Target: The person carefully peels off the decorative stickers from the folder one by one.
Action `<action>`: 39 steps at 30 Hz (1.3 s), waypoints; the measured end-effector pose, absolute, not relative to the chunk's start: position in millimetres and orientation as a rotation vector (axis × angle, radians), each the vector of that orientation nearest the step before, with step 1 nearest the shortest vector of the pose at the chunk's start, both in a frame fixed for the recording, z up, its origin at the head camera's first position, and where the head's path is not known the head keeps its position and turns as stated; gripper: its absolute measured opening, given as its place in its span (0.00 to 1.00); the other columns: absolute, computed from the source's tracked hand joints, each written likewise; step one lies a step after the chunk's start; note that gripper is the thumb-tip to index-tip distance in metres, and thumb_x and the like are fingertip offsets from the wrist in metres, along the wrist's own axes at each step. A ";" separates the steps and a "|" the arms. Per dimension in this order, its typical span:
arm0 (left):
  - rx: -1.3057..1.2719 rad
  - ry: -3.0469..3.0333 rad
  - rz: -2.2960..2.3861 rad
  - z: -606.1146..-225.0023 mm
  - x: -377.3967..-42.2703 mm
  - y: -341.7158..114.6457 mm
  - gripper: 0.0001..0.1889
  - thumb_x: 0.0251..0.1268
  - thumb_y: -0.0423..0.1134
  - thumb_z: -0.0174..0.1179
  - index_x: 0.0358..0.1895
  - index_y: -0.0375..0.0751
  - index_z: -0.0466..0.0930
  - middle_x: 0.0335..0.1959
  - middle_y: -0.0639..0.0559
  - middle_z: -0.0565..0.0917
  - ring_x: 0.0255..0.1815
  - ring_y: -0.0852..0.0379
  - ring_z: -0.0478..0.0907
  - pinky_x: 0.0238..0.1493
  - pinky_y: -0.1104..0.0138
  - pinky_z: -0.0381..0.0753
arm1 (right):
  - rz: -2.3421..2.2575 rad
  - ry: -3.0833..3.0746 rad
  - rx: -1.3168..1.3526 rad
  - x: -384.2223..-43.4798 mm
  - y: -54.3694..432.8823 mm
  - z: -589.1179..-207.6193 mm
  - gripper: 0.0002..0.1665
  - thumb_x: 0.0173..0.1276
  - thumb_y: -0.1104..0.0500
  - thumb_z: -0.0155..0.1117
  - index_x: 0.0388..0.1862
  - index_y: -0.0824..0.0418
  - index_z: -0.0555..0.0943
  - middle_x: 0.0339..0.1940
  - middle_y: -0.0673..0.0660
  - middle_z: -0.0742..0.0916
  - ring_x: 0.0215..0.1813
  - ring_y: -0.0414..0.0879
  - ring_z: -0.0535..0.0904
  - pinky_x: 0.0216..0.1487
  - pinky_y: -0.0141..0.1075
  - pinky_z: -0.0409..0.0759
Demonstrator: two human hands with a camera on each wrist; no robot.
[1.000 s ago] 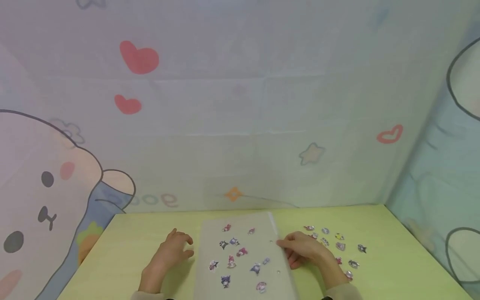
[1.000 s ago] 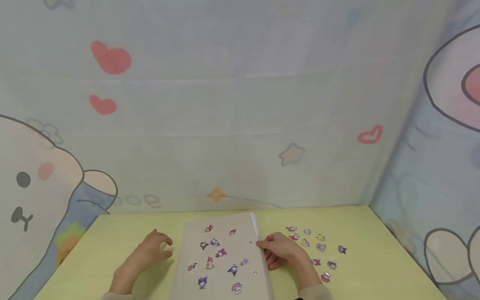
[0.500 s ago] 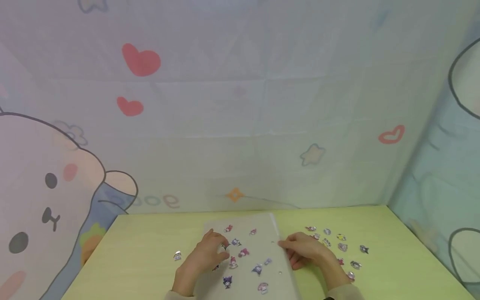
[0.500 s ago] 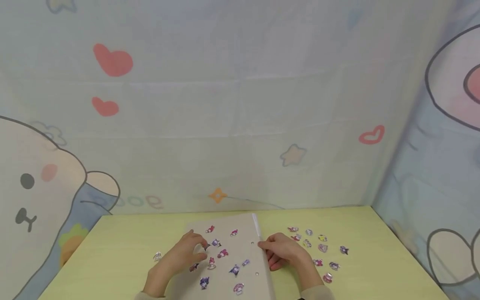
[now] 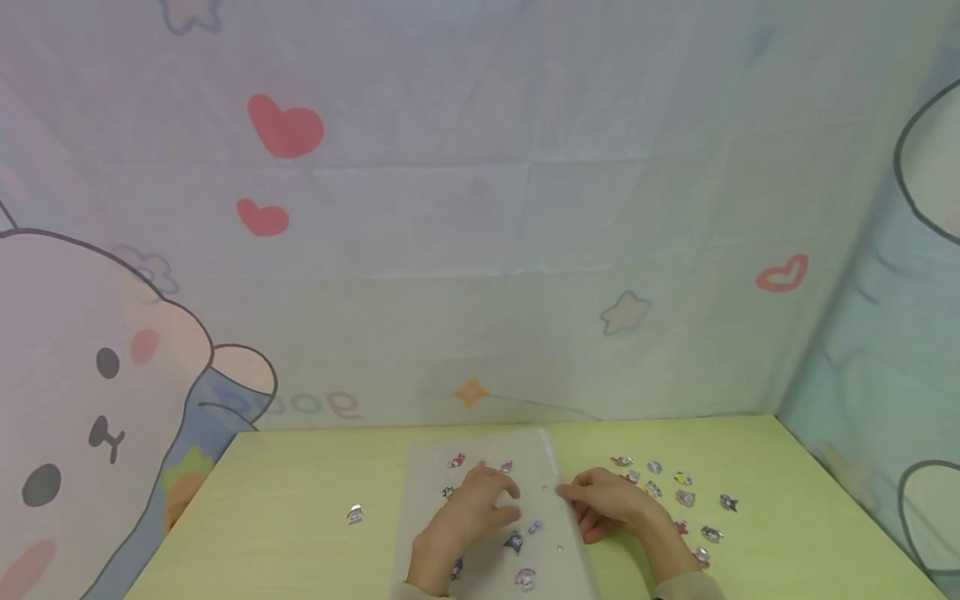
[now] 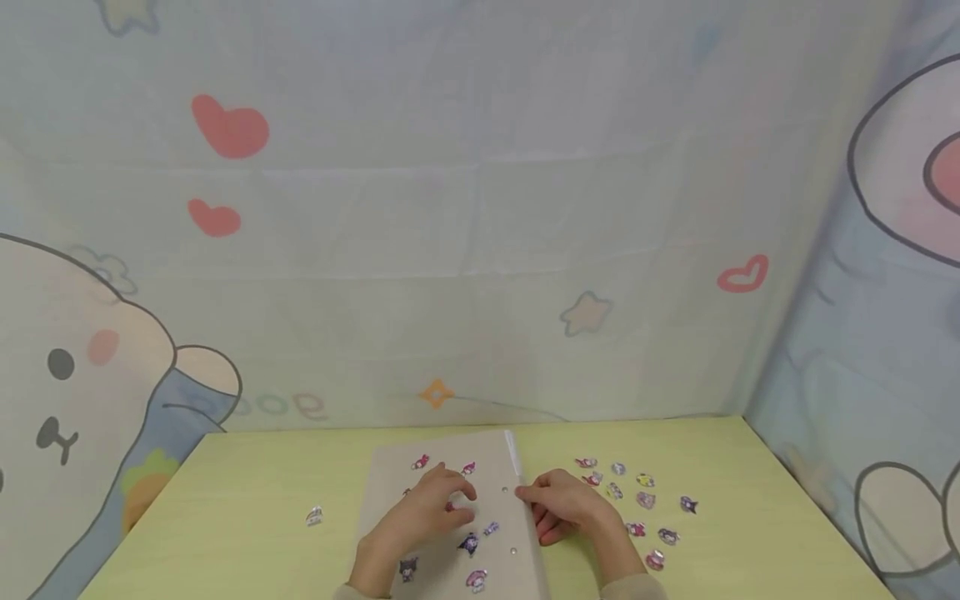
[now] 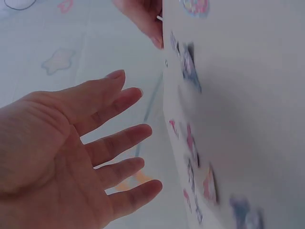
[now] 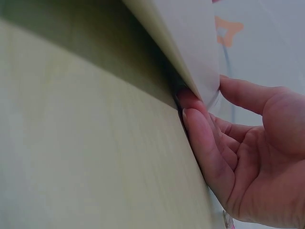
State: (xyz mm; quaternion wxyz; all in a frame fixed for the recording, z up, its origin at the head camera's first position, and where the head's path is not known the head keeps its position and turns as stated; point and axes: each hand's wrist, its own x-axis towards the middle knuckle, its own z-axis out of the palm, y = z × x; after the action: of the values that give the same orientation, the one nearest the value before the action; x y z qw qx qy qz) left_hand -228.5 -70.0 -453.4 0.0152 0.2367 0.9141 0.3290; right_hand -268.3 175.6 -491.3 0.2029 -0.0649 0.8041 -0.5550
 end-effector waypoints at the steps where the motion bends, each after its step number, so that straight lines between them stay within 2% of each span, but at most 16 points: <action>1: 0.730 2.847 1.016 -453.6 -229.1 -65.3 0.10 0.63 0.37 0.65 0.45 0.40 0.83 0.59 0.41 0.76 0.74 0.35 0.54 0.66 0.43 0.61 | -1.548 2.248 -0.182 -268.3 176.3 -491.1 0.19 0.72 0.49 0.60 0.36 0.66 0.79 0.25 0.59 0.82 0.19 0.41 0.78 0.25 0.36 0.83; 5: 0.730 2.863 0.972 -457.6 -233.1 -50.4 0.08 0.63 0.37 0.63 0.44 0.42 0.84 0.59 0.41 0.77 0.73 0.36 0.57 0.66 0.42 0.62 | -1.548 2.257 -0.181 -269.9 177.8 -491.8 0.19 0.72 0.49 0.60 0.36 0.66 0.79 0.24 0.58 0.82 0.19 0.41 0.79 0.24 0.36 0.83; 12: 0.813 2.941 0.816 -467.3 -236.2 -39.6 0.05 0.64 0.35 0.63 0.39 0.42 0.86 0.44 0.51 0.82 0.68 0.42 0.66 0.67 0.49 0.64 | -1.549 2.245 -0.197 -271.1 176.4 -495.2 0.19 0.72 0.49 0.60 0.35 0.66 0.79 0.24 0.57 0.82 0.18 0.40 0.78 0.23 0.35 0.82; 18: 0.804 2.985 0.708 -466.8 -231.9 -35.8 0.07 0.61 0.36 0.66 0.42 0.44 0.86 0.49 0.48 0.81 0.68 0.40 0.66 0.61 0.43 0.68 | -1.551 2.255 -0.186 -271.3 174.9 -495.2 0.18 0.72 0.50 0.60 0.35 0.66 0.79 0.23 0.57 0.82 0.18 0.40 0.78 0.23 0.35 0.82; 23: 0.837 3.022 0.634 -466.5 -229.5 -34.1 0.06 0.59 0.36 0.67 0.39 0.48 0.86 0.45 0.52 0.80 0.54 0.50 0.74 0.49 0.56 0.79 | -1.544 2.265 -0.170 -270.0 175.0 -495.2 0.18 0.72 0.50 0.60 0.34 0.66 0.79 0.24 0.58 0.82 0.18 0.41 0.78 0.23 0.35 0.82; 25: 0.850 3.024 0.629 -467.5 -229.5 -33.8 0.05 0.58 0.35 0.67 0.36 0.49 0.86 0.43 0.53 0.79 0.47 0.53 0.74 0.42 0.60 0.79 | -1.540 2.270 -0.163 -269.4 175.2 -495.2 0.18 0.72 0.50 0.60 0.34 0.66 0.79 0.24 0.59 0.82 0.18 0.41 0.78 0.24 0.36 0.82; 29: 0.847 3.016 0.651 -469.9 -229.2 -33.5 0.05 0.57 0.33 0.66 0.33 0.50 0.86 0.41 0.54 0.78 0.43 0.55 0.73 0.38 0.64 0.77 | -1.537 2.276 -0.157 -268.4 175.3 -495.2 0.18 0.72 0.49 0.60 0.35 0.65 0.79 0.25 0.59 0.82 0.19 0.41 0.78 0.25 0.37 0.83; 35: 0.860 3.039 0.610 -473.6 -230.2 -34.0 0.09 0.58 0.35 0.66 0.40 0.52 0.87 0.46 0.54 0.79 0.48 0.54 0.74 0.44 0.62 0.78 | -1.538 2.272 -0.168 -268.1 174.5 -496.0 0.19 0.72 0.49 0.60 0.35 0.66 0.79 0.24 0.59 0.82 0.19 0.41 0.78 0.24 0.36 0.82; 39: 0.876 3.057 0.584 -474.0 -233.1 -34.5 0.07 0.57 0.35 0.68 0.36 0.54 0.88 0.45 0.56 0.79 0.46 0.55 0.75 0.44 0.63 0.78 | -1.546 2.271 -0.167 -268.9 174.2 -495.4 0.19 0.71 0.49 0.61 0.35 0.65 0.79 0.23 0.58 0.82 0.18 0.41 0.77 0.23 0.35 0.81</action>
State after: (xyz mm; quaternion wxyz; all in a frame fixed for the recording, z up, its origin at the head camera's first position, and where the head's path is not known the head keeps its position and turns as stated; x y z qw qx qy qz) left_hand -233.1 -34.5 -474.0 -0.0459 0.2706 0.9445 0.1804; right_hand -268.9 174.2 -495.4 0.1936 -0.0595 0.8095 -0.5511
